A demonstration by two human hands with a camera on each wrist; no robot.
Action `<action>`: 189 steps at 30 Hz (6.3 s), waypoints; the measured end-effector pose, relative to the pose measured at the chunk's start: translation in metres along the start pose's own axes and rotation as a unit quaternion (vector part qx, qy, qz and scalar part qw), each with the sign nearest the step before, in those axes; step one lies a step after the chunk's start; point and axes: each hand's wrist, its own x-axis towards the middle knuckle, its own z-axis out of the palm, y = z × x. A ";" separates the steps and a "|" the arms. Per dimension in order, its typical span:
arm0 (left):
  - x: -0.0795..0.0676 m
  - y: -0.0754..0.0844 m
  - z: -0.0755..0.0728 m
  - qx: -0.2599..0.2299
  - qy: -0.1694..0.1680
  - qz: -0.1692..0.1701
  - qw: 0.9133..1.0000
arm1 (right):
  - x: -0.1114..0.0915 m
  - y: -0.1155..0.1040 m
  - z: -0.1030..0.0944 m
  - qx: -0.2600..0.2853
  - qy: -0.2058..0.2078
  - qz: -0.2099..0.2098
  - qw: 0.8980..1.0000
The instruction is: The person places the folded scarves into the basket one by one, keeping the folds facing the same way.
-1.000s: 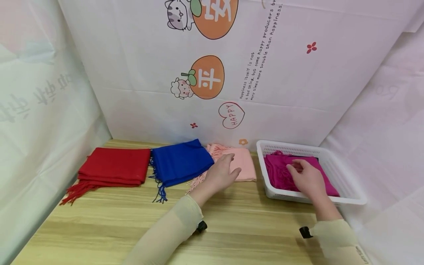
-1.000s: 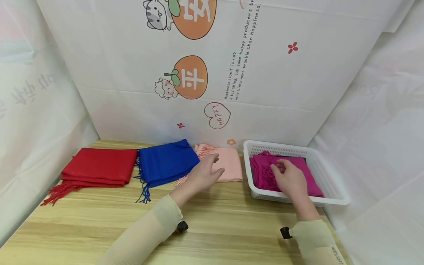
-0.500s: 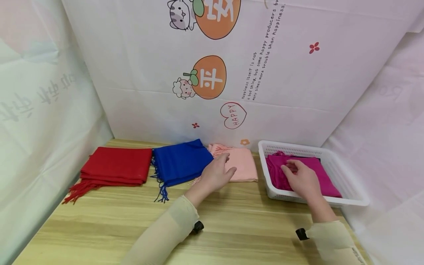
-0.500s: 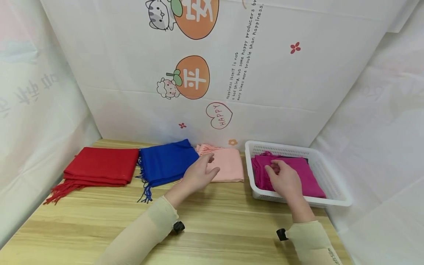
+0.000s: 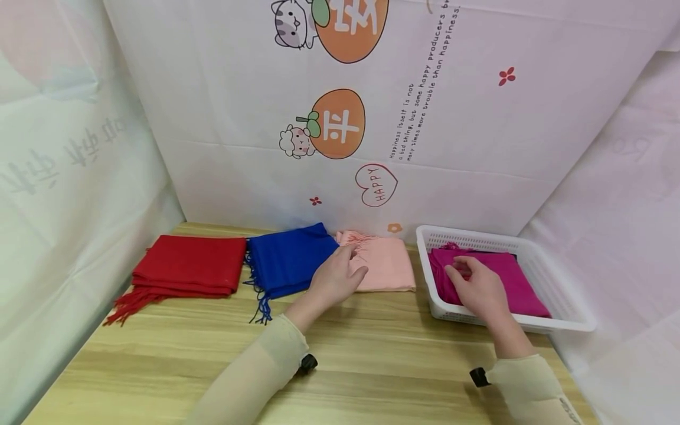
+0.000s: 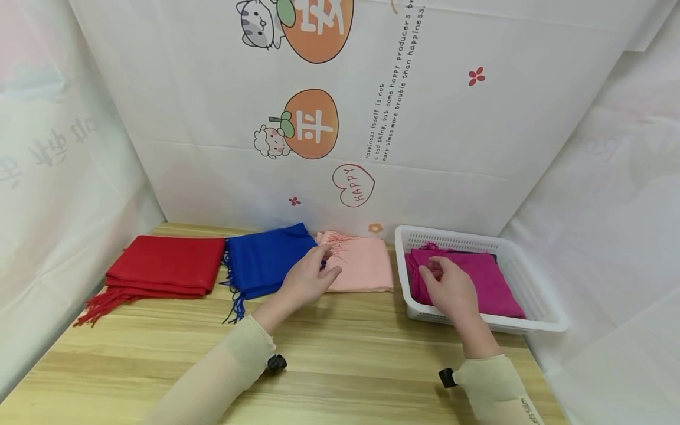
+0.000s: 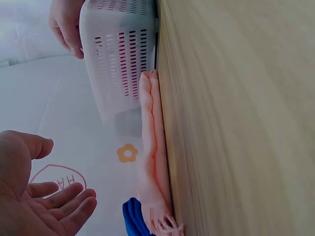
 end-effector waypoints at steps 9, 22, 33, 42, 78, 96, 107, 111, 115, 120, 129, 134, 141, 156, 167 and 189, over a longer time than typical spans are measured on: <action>-0.007 -0.012 -0.015 0.003 0.004 -0.003 1.000 | -0.001 -0.012 0.003 0.003 -0.006 0.001 1.000; -0.017 -0.029 -0.035 0.014 0.019 -0.025 0.999 | -0.001 -0.019 0.010 0.005 -0.008 -0.001 1.000; -0.021 -0.038 -0.054 0.022 0.029 -0.048 0.998 | -0.001 -0.027 0.016 0.005 -0.014 -0.003 1.000; -0.025 -0.047 -0.066 0.032 0.045 -0.052 0.997 | -0.002 -0.034 0.024 0.009 -0.010 -0.030 0.999; -0.050 -0.100 -0.122 0.057 0.068 -0.080 0.993 | -0.003 -0.063 0.038 0.007 -0.003 -0.089 0.996; -0.059 -0.121 -0.144 0.059 0.069 -0.093 0.992 | -0.005 -0.091 0.062 0.029 -0.033 -0.110 0.993; -0.066 -0.129 -0.155 0.064 0.081 -0.094 0.990 | -0.007 -0.109 0.082 0.047 -0.053 -0.122 0.990; -0.068 -0.132 -0.158 0.070 0.081 -0.097 0.990 | -0.007 -0.120 0.092 0.051 -0.052 -0.140 0.987; -0.068 -0.136 -0.160 0.078 0.077 -0.099 0.989 | -0.008 -0.133 0.101 0.060 -0.057 -0.152 0.985; -0.070 -0.141 -0.163 0.075 0.078 -0.106 0.989 | -0.011 -0.149 0.111 0.062 -0.080 -0.155 0.983; -0.076 -0.146 -0.169 0.059 0.080 -0.114 0.988 | -0.017 -0.169 0.133 0.075 -0.112 -0.154 0.979; -0.078 -0.145 -0.172 0.059 0.083 -0.115 0.988 | -0.020 -0.179 0.140 0.083 -0.130 -0.162 0.975; -0.079 -0.148 -0.175 0.065 0.087 -0.113 0.988 | -0.024 -0.190 0.147 0.083 -0.143 -0.176 0.970; -0.090 -0.158 -0.187 0.072 0.084 -0.123 0.986 | -0.029 -0.221 0.168 0.113 -0.188 -0.172 0.960; -0.097 -0.162 -0.196 0.079 0.088 -0.128 0.985 | -0.034 -0.236 0.187 0.111 -0.203 -0.172 0.958; -0.112 -0.187 -0.224 0.077 0.090 -0.158 0.980 | -0.038 -0.267 0.207 0.162 -0.245 -0.153 0.944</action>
